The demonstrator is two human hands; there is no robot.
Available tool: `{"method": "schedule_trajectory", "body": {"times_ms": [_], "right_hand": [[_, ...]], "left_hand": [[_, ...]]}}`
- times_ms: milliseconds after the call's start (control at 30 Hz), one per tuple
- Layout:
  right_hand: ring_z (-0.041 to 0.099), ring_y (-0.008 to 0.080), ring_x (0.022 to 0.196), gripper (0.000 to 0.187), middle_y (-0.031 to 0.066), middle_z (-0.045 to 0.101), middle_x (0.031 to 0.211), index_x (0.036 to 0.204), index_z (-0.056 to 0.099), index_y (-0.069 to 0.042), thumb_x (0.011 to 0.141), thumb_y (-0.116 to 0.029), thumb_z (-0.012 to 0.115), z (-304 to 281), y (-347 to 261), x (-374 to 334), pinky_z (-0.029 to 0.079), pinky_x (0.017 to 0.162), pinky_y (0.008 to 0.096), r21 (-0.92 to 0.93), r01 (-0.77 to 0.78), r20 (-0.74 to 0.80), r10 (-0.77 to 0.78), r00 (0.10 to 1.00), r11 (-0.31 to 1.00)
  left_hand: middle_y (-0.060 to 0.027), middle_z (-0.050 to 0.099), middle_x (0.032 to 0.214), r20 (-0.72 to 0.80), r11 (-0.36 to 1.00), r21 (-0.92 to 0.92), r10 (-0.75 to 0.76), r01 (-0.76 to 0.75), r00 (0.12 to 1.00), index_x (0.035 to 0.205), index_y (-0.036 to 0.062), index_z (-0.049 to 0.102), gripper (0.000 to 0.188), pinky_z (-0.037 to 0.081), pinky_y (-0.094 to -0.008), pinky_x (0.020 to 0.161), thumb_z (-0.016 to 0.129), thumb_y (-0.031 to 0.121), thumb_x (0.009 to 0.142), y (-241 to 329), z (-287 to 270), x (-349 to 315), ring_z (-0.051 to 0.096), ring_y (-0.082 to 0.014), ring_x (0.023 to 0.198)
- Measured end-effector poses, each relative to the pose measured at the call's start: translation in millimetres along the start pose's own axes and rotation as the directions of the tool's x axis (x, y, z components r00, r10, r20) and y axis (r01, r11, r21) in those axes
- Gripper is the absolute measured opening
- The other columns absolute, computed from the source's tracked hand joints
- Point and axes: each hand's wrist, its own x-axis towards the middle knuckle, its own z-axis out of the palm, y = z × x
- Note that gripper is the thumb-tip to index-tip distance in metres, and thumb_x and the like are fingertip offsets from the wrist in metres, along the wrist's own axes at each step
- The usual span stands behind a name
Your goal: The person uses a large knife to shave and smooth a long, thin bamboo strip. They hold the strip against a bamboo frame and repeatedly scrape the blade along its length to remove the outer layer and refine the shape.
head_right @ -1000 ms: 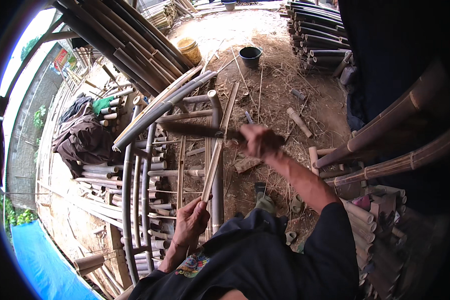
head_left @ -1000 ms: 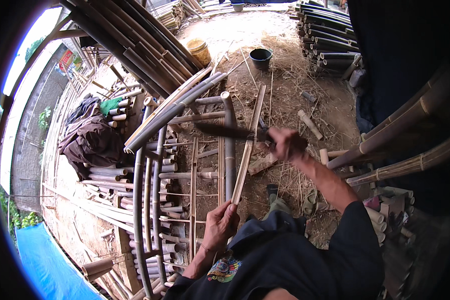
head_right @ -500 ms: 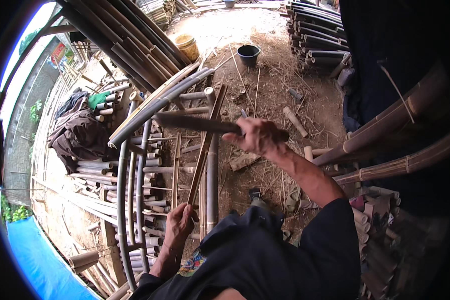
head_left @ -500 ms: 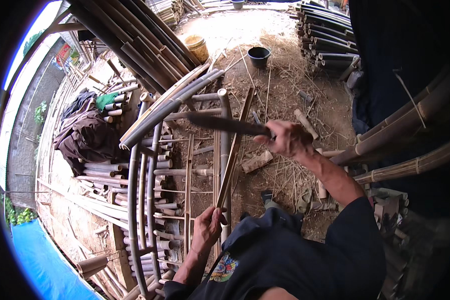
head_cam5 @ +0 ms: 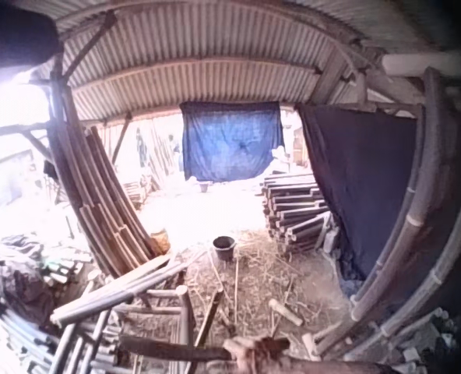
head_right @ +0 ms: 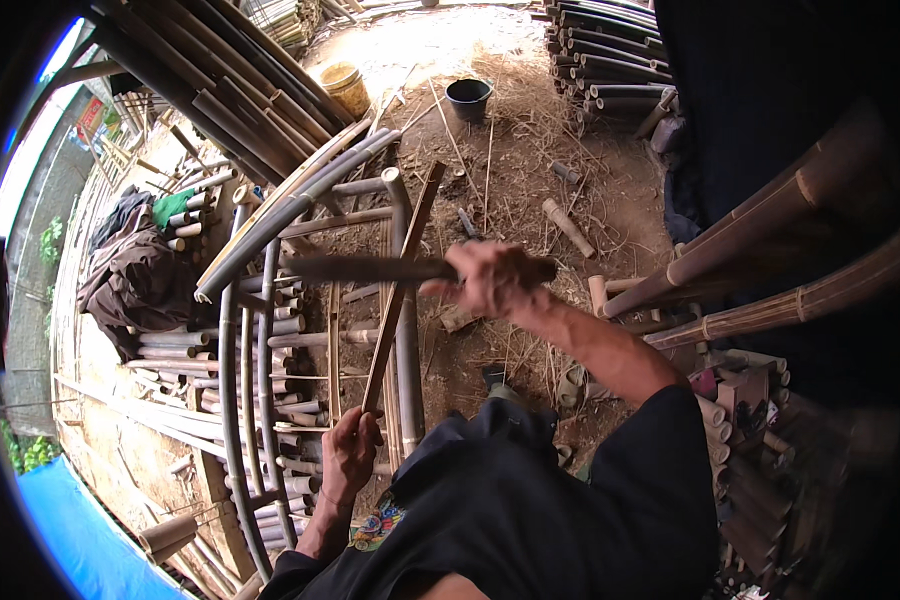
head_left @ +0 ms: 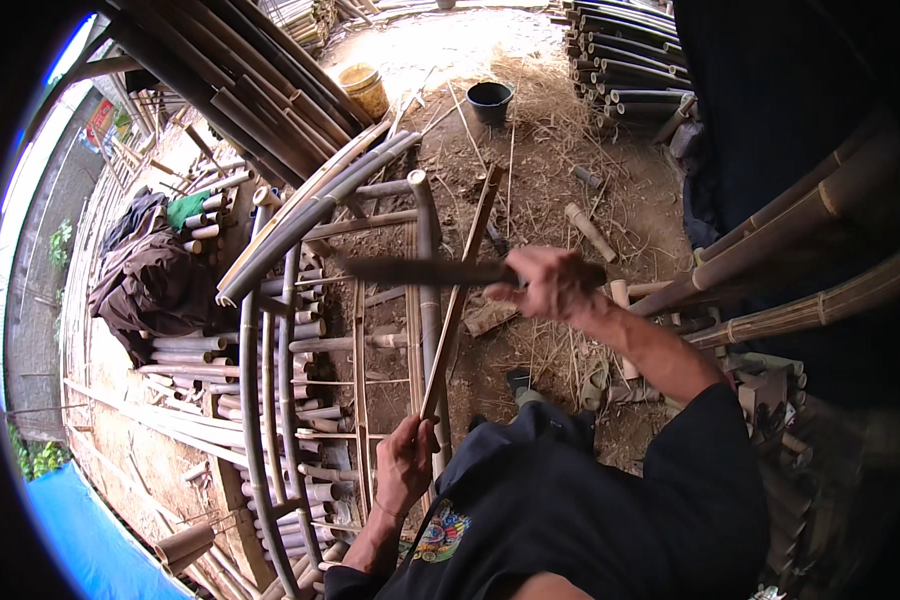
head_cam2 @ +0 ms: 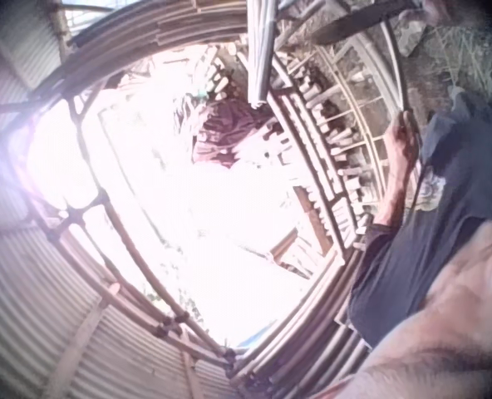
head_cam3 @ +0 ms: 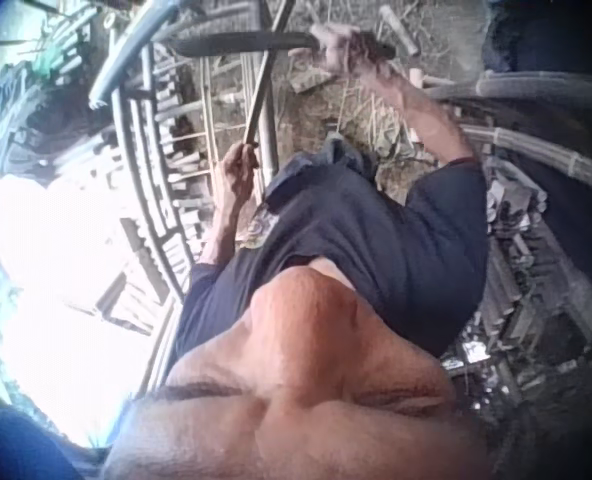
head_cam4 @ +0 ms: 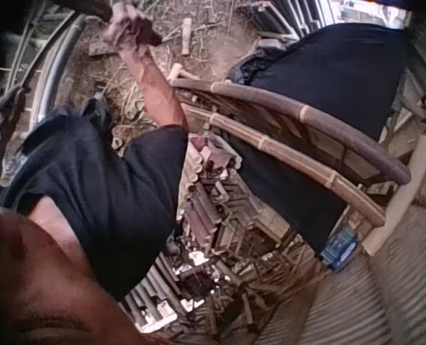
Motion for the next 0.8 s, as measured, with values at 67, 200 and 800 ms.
{"method": "schedule_trajectory", "body": {"times_ms": [67,200,800], "right_hand": [[0.051,0.0117,0.04,0.069,0.0036,0.051,0.052,0.067,0.048,-0.012,0.088,-0.075,0.028,13,-9,-4,0.044,0.031,0.0309,-0.01,0.076,-0.094,-0.076,0.993,0.997],[0.055,0.0177,0.044,0.067,0.0049,0.053,0.056,0.071,0.05,-0.01,0.089,-0.073,0.035,-14,29,5,0.047,0.039,0.0361,0.002,-0.181,0.023,0.181,0.983,0.983],[0.041,0.0074,0.037,0.067,-0.0019,0.046,0.053,0.075,0.053,-0.011,0.089,-0.074,0.032,-15,19,-16,0.035,0.028,0.0285,0.068,-0.22,-0.062,0.224,0.973,0.973]], "left_hand": [[-0.0132,0.057,0.062,0.016,1.0,0.022,-0.019,0.019,1.0,0.098,-0.0013,0.063,0.018,0.043,-0.0311,0.051,0.054,0.014,0.096,3,-2,-4,0.054,-0.0162,0.053],[-0.0066,0.055,0.06,0.045,1.0,0.017,0.021,-0.022,0.999,0.098,-0.0021,0.064,0.023,0.043,-0.0268,0.051,0.052,0.018,0.097,-5,2,-17,0.054,-0.0099,0.055],[0.0048,0.043,0.056,0.381,0.759,-0.548,-0.146,0.351,0.913,0.083,0.0013,0.06,0.044,0.024,-0.0203,0.042,0.048,0.04,0.1,2,8,20,0.035,-0.0032,0.046]]}}
